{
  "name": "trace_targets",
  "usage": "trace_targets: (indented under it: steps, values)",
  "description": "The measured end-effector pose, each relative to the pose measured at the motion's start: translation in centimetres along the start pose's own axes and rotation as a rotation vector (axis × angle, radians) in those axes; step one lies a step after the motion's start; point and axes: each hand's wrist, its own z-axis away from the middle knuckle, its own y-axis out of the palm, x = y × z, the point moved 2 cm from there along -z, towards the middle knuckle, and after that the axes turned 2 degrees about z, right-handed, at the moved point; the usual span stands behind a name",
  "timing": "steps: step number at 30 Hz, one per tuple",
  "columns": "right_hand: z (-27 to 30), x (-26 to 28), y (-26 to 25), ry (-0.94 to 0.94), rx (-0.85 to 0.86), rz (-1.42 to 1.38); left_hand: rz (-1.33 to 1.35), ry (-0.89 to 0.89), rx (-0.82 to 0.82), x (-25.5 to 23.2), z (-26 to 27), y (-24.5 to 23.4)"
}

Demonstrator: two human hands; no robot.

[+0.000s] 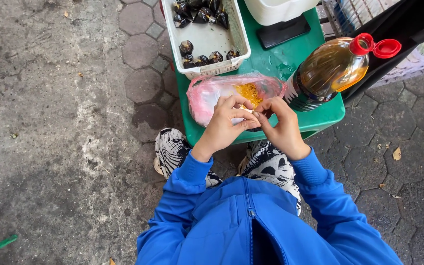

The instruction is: The person packages cooked mussels by hand, placing individual mussels into small plastic bags, adding sauce from a large bottle, and securing each bag with a rubber band.

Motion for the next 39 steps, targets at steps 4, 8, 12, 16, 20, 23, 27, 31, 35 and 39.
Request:
trace_targets:
  steps: [4, 8, 12, 16, 20, 23, 27, 31, 35, 39]
  values:
    - [0.4, 0.2, -0.4, 0.023, 0.040, -0.078, -0.072, -0.063, 0.048, 1.2, 0.6, 0.1]
    - [0.9, -2.2, 0.5, 0.199, 0.146, -0.419, 0.232, -0.041, 0.142, 0.7, 0.7, 0.2]
    - [0.9, -1.2, 0.2, 0.067, 0.028, -0.192, 0.098, 0.000, 0.035, -0.9, 0.4, 0.0]
    - [1.1, -0.2, -0.4, -0.041, 0.019, -0.036, -0.037, -0.058, 0.016, 0.2, 0.7, 0.2]
    - [1.8, -2.7, -0.1, 0.293, 0.155, -0.518, 0.046, -0.080, 0.063, 0.0, 0.7, -0.5]
    - [1.7, -1.8, -0.7, 0.471, 0.102, -1.107, 0.353, -0.023, 0.227, 0.0, 0.7, -1.0]
    - [1.9, -1.0, -2.5, 0.414, 0.026, -1.499, 0.222, 0.046, 0.099, 2.8, 0.1, -0.5]
    - [1.1, 0.5, -0.8, 0.448, -0.110, -1.764, 0.449, -0.211, -0.280, 4.4, -1.0, 0.9]
    - [0.7, 0.8, 2.1, 0.391, -0.044, -1.155, 0.091, -0.127, -0.393, 1.1, -1.8, 0.5]
    - [0.7, -0.2, 4.3, 0.381, -0.017, -0.486, -0.196, -0.053, -0.428, 0.5, -1.3, 1.5]
